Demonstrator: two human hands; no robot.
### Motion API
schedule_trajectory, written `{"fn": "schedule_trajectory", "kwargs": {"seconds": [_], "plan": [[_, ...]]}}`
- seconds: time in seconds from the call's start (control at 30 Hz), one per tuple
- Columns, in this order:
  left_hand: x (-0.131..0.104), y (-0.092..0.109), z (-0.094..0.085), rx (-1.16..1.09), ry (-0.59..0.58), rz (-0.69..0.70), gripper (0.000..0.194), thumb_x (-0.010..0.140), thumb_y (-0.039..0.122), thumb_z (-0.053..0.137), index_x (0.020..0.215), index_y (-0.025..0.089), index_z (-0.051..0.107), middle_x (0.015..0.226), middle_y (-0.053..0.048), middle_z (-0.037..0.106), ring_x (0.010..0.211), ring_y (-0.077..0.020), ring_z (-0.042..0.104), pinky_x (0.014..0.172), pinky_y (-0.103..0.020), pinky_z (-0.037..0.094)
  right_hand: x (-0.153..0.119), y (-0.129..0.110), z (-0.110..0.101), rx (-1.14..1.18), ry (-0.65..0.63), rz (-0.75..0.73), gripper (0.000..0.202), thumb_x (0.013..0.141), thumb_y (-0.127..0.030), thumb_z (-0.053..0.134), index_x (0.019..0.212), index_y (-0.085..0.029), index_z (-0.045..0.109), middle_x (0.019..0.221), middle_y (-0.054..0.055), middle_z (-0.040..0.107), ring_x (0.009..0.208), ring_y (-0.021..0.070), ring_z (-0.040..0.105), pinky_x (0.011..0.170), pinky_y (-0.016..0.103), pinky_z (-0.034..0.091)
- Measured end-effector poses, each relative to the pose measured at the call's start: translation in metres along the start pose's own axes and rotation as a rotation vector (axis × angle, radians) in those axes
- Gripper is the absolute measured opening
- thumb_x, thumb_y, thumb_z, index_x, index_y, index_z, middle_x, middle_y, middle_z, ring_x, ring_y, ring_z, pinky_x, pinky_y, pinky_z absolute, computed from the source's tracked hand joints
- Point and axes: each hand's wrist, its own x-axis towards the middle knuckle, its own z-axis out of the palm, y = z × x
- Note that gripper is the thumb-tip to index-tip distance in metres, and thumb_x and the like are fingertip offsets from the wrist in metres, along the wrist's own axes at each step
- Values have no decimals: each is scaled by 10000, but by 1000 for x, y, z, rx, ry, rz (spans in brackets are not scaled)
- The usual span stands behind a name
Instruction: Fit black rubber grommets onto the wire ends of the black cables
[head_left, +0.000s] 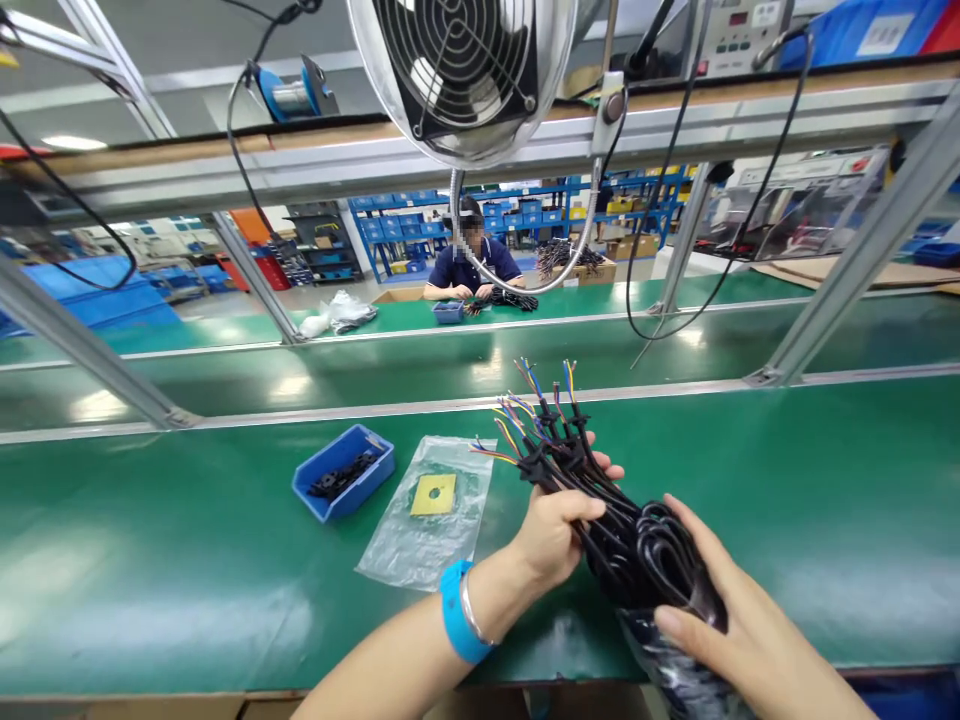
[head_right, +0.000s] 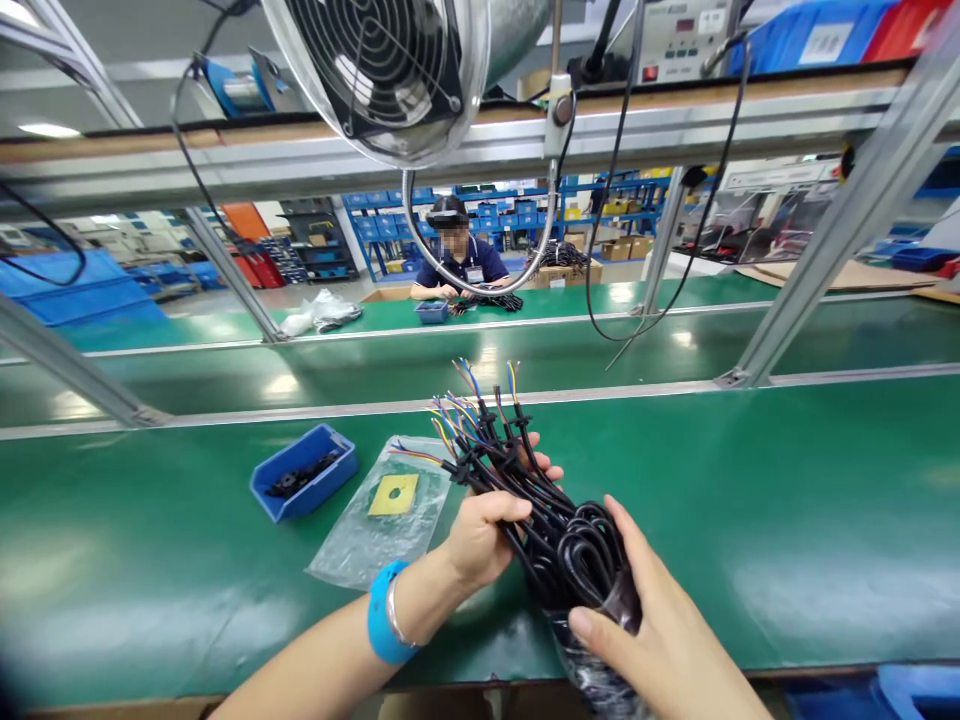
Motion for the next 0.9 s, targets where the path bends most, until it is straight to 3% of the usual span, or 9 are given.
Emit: {"fn": "schedule_trajectory", "kwargs": {"seconds": [0.1, 0.2, 0.3, 0.47, 0.57, 0.7, 0.83, 0.9], "plan": [[-2, 0, 14, 186, 165, 34, 393, 513, 119, 734, 882, 170, 608, 807, 9, 610, 790, -161, 582, 761, -304, 439, 17, 16, -8, 409, -97, 22, 910, 758, -560, 639, 1478, -214, 204, 1495, 109, 298, 1349, 305, 319, 1103, 440, 294], [0, 0, 24, 364, 126, -2, 348, 544, 291, 814, 728, 132, 566, 658, 20, 538, 633, -121, 501, 667, -285, 413, 34, 29, -14, 741, -260, 108, 767, 700, -558, 680, 1344, -190, 484, 1383, 119, 473, 1228, 335, 478, 1009, 430, 407], [1, -2, 26, 411, 115, 18, 529, 478, 348, 874, 840, 128, 556, 698, 21, 514, 680, -138, 508, 684, -287, 420, 40, 38, -11, 923, -340, 209, 604, 667, -555, 714, 1145, -191, 659, 1189, 115, 632, 1060, 337, 602, 920, 437, 460], [-5, -2, 25, 448, 135, 19, 708, 505, 357, 867, 1049, 133, 474, 775, 20, 482, 732, -135, 497, 686, -265, 428, 33, 37, -2, 1129, -360, 303, 375, 685, -464, 767, 995, -255, 730, 971, 54, 719, 973, 266, 652, 914, 367, 459], [-12, -3, 25, 443, 173, 67, 643, 556, 330, 827, 1052, 137, 467, 792, 18, 498, 704, -117, 486, 661, -251, 423, 28, 28, 1, 1153, -385, 382, 353, 641, -476, 800, 912, -256, 749, 900, 44, 729, 989, 276, 647, 970, 379, 425], [-28, -5, 17, 372, 209, 173, 345, 547, 261, 766, 794, 132, 564, 711, 4, 571, 612, -110, 506, 618, -259, 415, 19, 21, 14, 1034, -383, 405, 534, 588, -520, 807, 1043, -254, 716, 1130, 71, 668, 1147, 341, 549, 1033, 435, 369], [-69, 0, 2, 237, 252, 256, 211, 476, 245, 723, 548, 145, 551, 514, 22, 522, 505, -113, 486, 568, -270, 393, 13, 28, 33, 767, -447, 184, 670, 657, -604, 711, 1224, -259, 618, 1343, 51, 524, 1308, 370, 365, 1084, 454, 306], [-96, 7, -3, 177, 311, 335, 210, 454, 260, 725, 548, 149, 574, 517, 18, 545, 514, -127, 513, 585, -277, 407, 21, 30, 45, 620, -595, 38, 770, 670, -685, 651, 1303, -257, 551, 1391, 37, 473, 1352, 370, 284, 1106, 445, 275]]}}
